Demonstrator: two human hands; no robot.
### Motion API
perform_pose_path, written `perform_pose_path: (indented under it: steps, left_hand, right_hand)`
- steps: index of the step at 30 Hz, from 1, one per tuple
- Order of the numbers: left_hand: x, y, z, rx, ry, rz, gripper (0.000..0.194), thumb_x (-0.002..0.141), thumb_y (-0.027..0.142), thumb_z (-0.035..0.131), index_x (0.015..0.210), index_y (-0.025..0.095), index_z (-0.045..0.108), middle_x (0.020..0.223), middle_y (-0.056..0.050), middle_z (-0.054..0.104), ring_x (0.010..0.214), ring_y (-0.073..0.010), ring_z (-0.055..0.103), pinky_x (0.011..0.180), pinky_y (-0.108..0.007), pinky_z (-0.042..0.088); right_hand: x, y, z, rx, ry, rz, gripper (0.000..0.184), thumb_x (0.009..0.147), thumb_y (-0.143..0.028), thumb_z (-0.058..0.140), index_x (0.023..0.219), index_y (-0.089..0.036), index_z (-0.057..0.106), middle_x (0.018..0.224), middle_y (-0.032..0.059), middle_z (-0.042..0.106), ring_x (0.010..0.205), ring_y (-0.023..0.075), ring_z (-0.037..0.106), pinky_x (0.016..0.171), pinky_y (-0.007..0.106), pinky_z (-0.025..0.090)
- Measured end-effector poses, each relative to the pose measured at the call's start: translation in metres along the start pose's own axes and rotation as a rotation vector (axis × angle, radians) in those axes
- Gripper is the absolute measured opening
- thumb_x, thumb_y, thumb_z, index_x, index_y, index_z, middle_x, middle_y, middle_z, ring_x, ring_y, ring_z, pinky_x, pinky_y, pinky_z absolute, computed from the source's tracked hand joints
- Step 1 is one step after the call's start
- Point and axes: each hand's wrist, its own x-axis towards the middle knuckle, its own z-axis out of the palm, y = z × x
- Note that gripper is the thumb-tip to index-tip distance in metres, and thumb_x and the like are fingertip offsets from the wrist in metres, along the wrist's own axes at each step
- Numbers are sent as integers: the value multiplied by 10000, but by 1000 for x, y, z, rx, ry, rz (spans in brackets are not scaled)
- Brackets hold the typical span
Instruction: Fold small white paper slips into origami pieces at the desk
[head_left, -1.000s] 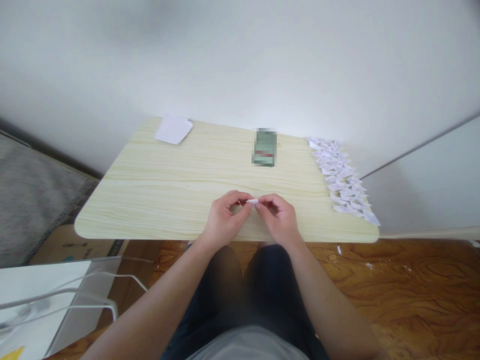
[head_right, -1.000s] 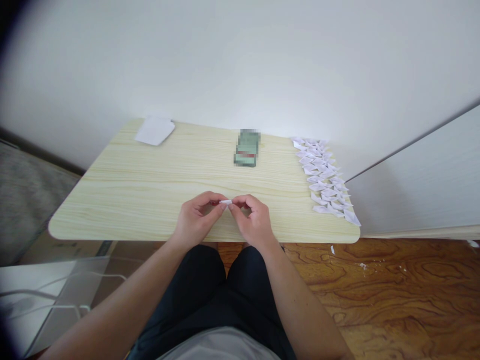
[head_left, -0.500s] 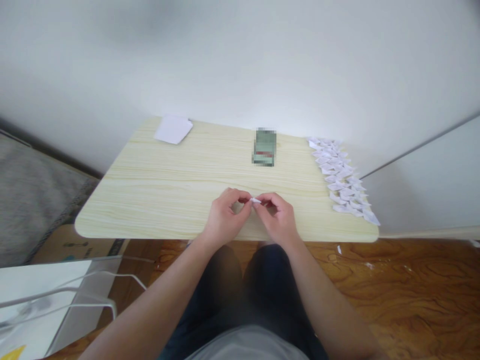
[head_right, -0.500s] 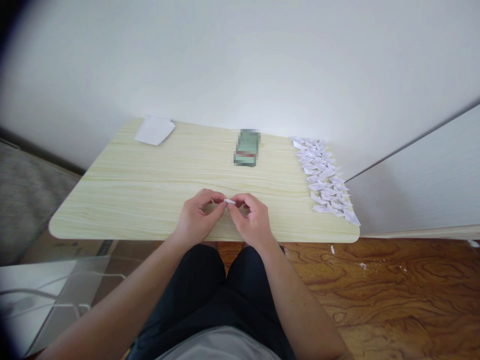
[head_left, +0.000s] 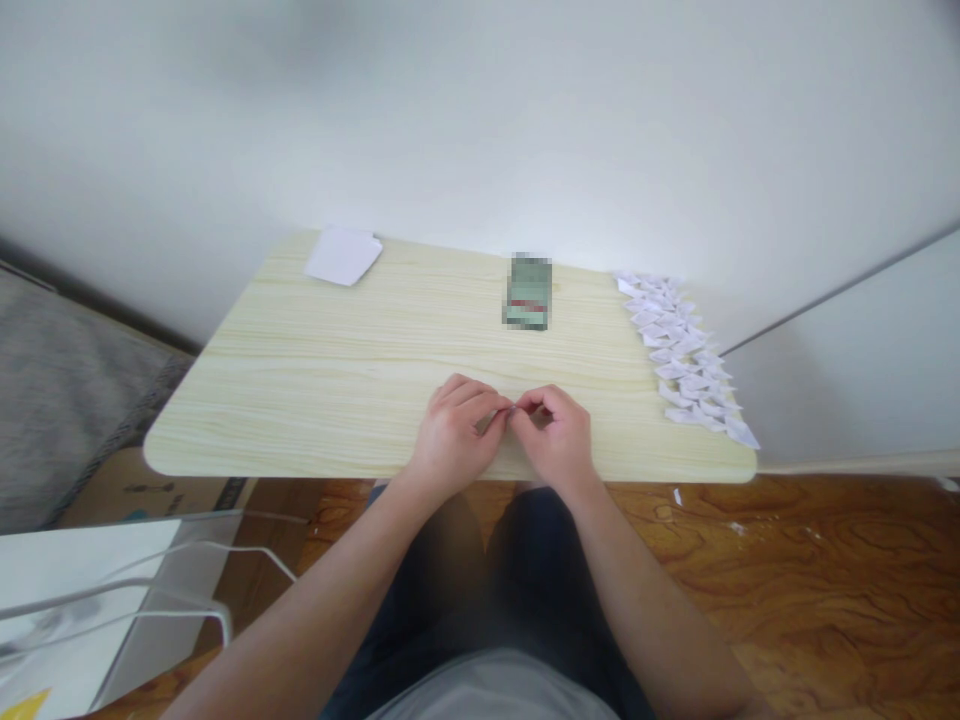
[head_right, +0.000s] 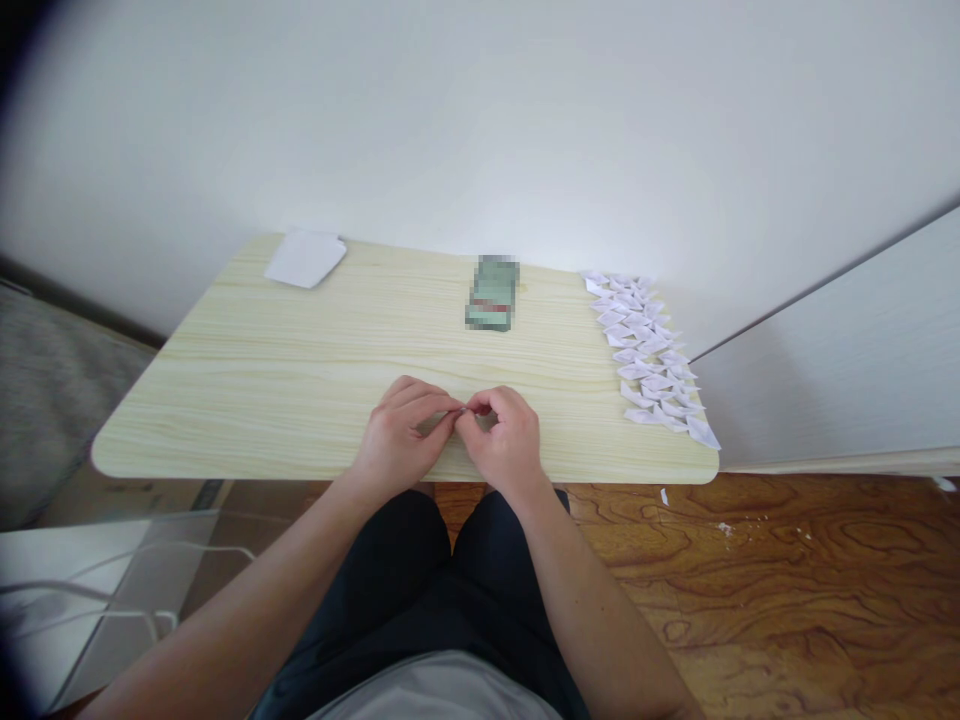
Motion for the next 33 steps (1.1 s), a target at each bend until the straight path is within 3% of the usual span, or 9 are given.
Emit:
perform_pose_path:
  steps: [9, 15, 17, 20, 23, 33]
  left_hand:
    - [1, 4, -1, -115, -15, -112, 150, 908, 170, 639, 914, 222, 780, 916, -55, 755, 887, -208, 694, 823, -351, 556]
    - [1, 5, -6, -118, 14, -197, 107, 911, 252, 679, 859, 209, 762, 861, -45, 742, 825, -191, 681, 768, -325, 539]
    - [1, 5, -7, -136, 13, -199, 111, 918, 260, 676, 876, 211, 767, 876, -48, 749, 839, -193, 686, 779, -325, 543]
    - [1, 6, -7, -155, -9, -175, 133, 932, 235, 643, 909, 218, 773, 913, -55, 756, 865, -200, 695, 815, -338, 554]
    - [1, 5, -6, -173, 1, -167, 139, 935, 227, 635, 902, 219, 770, 922, -55, 761, 873, -201, 699, 836, -345, 557]
    - [0, 1, -8, -374, 102, -329, 129, 894, 303, 713, 928, 196, 777, 958, -57, 771, 897, -195, 718, 835, -320, 594]
  right_hand:
    - [0, -1, -2, -36, -2, -6, 59, 832, -203, 667, 799, -252, 670, 813, 16, 693, 811, 219, 642, 772, 363, 504]
    - [0, 3, -3, -56, 49, 21, 64, 823, -188, 658, 792, -242, 674, 801, 22, 698, 802, 224, 652, 785, 371, 513]
    - [1, 2, -4, -27, 50, 21, 61, 837, -198, 662, 859, -244, 694, 843, 25, 718, 816, 223, 660, 810, 377, 520]
    - [2, -2, -5, 40, -15, -15, 153, 860, -234, 690, 1008, -263, 713, 958, 32, 749, 854, 225, 674, 857, 393, 531]
    - [3, -4, -7, 58, -80, -55, 78, 890, -239, 681, 942, -270, 729, 950, 31, 751, 858, 223, 678, 862, 395, 527]
    - [3, 0, -5, 87, -9, 83, 55, 883, -247, 655, 885, -253, 710, 859, 15, 747, 792, 209, 671, 782, 359, 516]
